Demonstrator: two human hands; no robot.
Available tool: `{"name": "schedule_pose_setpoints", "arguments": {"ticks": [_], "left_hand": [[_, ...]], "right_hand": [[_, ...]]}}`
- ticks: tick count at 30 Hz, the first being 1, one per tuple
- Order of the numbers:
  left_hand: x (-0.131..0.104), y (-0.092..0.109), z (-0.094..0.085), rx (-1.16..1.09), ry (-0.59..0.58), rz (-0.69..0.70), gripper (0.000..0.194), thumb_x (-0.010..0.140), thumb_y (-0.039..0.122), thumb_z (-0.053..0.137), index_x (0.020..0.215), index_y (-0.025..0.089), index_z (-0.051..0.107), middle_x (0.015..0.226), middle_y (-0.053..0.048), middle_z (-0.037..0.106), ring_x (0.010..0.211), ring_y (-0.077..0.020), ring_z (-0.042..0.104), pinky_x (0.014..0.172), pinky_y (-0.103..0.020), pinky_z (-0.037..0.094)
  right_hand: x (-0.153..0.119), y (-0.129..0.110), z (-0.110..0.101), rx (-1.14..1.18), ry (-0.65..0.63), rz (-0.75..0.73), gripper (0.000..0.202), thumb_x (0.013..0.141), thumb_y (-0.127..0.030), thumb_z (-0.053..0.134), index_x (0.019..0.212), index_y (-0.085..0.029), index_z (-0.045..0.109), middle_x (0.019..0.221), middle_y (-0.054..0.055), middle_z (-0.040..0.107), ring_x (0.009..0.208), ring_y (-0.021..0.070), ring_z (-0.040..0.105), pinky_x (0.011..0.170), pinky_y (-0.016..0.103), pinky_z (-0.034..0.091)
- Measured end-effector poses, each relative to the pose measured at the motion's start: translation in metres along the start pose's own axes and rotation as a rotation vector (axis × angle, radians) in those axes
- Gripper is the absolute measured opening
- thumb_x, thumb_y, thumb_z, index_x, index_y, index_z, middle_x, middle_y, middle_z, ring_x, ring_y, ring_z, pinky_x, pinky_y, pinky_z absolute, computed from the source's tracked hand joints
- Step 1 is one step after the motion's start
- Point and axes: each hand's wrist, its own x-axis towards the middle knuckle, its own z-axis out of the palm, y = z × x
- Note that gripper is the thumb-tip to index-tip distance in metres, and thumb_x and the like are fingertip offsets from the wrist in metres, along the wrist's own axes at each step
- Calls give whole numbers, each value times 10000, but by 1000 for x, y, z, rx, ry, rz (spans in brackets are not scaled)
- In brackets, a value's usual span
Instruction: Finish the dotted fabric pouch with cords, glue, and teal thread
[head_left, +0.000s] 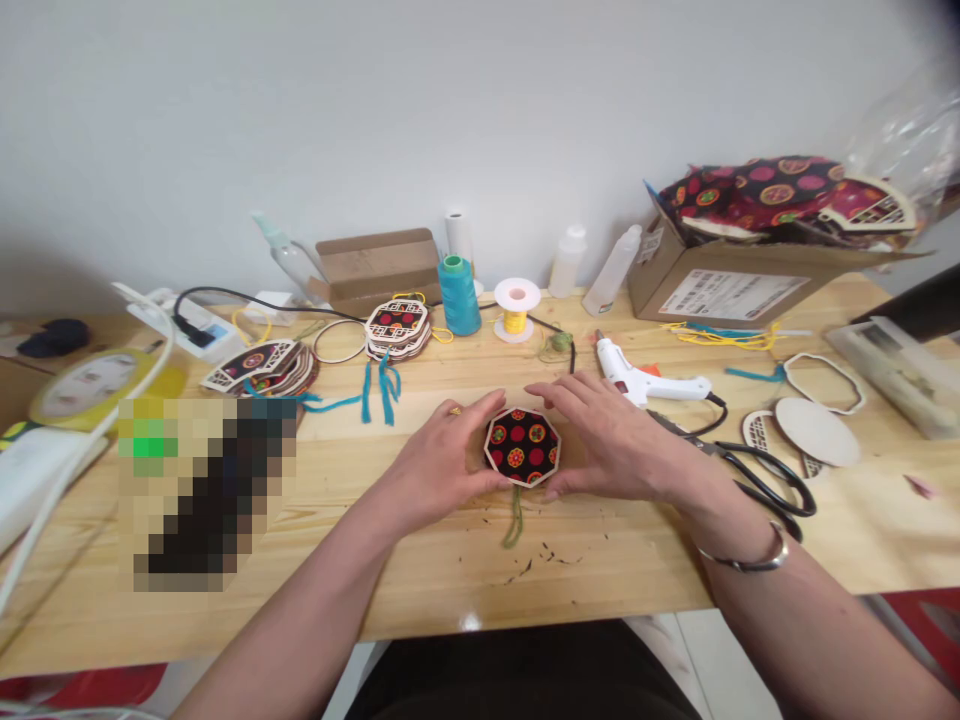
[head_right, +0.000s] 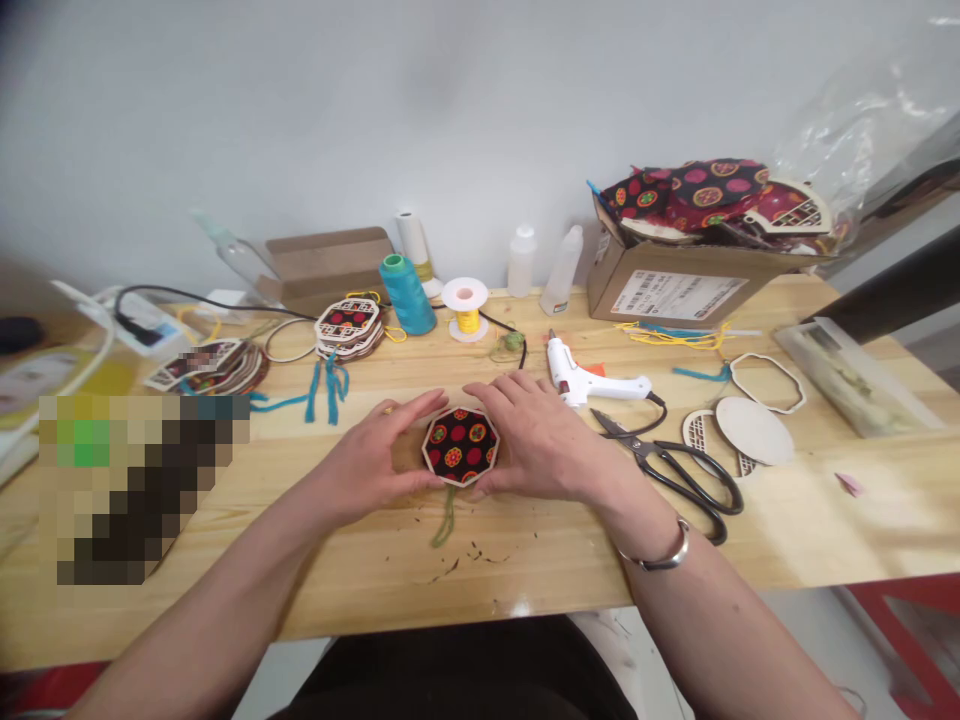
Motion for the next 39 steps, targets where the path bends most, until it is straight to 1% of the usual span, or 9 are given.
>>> {"name": "schedule_pose_setpoints", "arguments": {"ticks": [3, 10, 14, 20, 25, 32, 35, 39], "left_hand": [[0, 1, 1, 5, 10, -11, 822, 680, 482, 660, 1385, 256, 303, 1298, -73, 537, 1146, -262, 462, 936, -396, 363], [1, -1, 4, 11, 34, -16, 815, 671, 477, 668, 1376, 264, 318, 1267, -68, 557, 1135, -261, 471, 942, -407, 361], [1, 0, 4, 17, 37, -22, 816, 674, 484, 665, 1376, 245, 325, 1250, -81, 565, 1125, -257, 476, 937, -397, 368], [0, 2, 5, 22, 72, -13, 787, 669, 482, 671, 1357, 268, 356, 1259, -68, 566, 1122, -256, 491, 932, -391, 373], [0, 2, 6, 38, 125, -6, 770, 665, 465, 684, 1344, 284, 368, 1270, -53, 562, 1110, -252, 502, 933, -398, 378], [-1, 5, 5, 24, 182, -7, 768, 653, 472, 697, 1328, 270, 391, 1244, -52, 584, 1084, -239, 517, 920, -377, 398], [-2, 5, 3, 33, 176, -10, 780, 648, 484, 694, 1331, 268, 385, 1245, -56, 579, 1077, -247, 519, 907, -386, 406], [-3, 5, 2, 49, 133, -15, 782, 665, 488, 676, 1345, 263, 360, 1242, -63, 569, 1066, -250, 530, 892, -385, 416]], "right_hand": [[0, -1, 4, -51, 6, 15, 881, 531, -572, 736, 1251, -162, 435, 1094, 139, 553, 1020, 309, 479, 842, 460, 409], [2, -4, 5, -112, 6, 33, 760, 624, -546, 667, 1231, -140, 454, 1050, 149, 575, 977, 314, 501, 807, 456, 401], [1, -5, 4, -128, 3, 32, 747, 641, -550, 653, 1229, -133, 455, 1050, 150, 575, 976, 311, 501, 798, 445, 403], [1, -3, 8, -122, 43, 27, 739, 648, -555, 647, 1228, -141, 453, 1007, 140, 585, 935, 299, 516, 776, 427, 400], [0, -3, 5, -89, 42, 28, 714, 681, -530, 632, 1251, -153, 427, 1024, 139, 584, 952, 294, 516, 789, 424, 406], [0, -6, -2, -47, 16, 40, 776, 653, -506, 680, 1287, -160, 394, 1117, 151, 547, 1027, 306, 492, 839, 448, 409], [1, -6, -2, -4, 6, 36, 748, 677, -484, 670, 1287, -152, 392, 1125, 160, 553, 1035, 305, 495, 847, 452, 409], [1, -6, 0, 19, -24, 30, 754, 691, -450, 671, 1304, -138, 361, 1132, 158, 549, 1046, 300, 492, 852, 445, 409]]}}
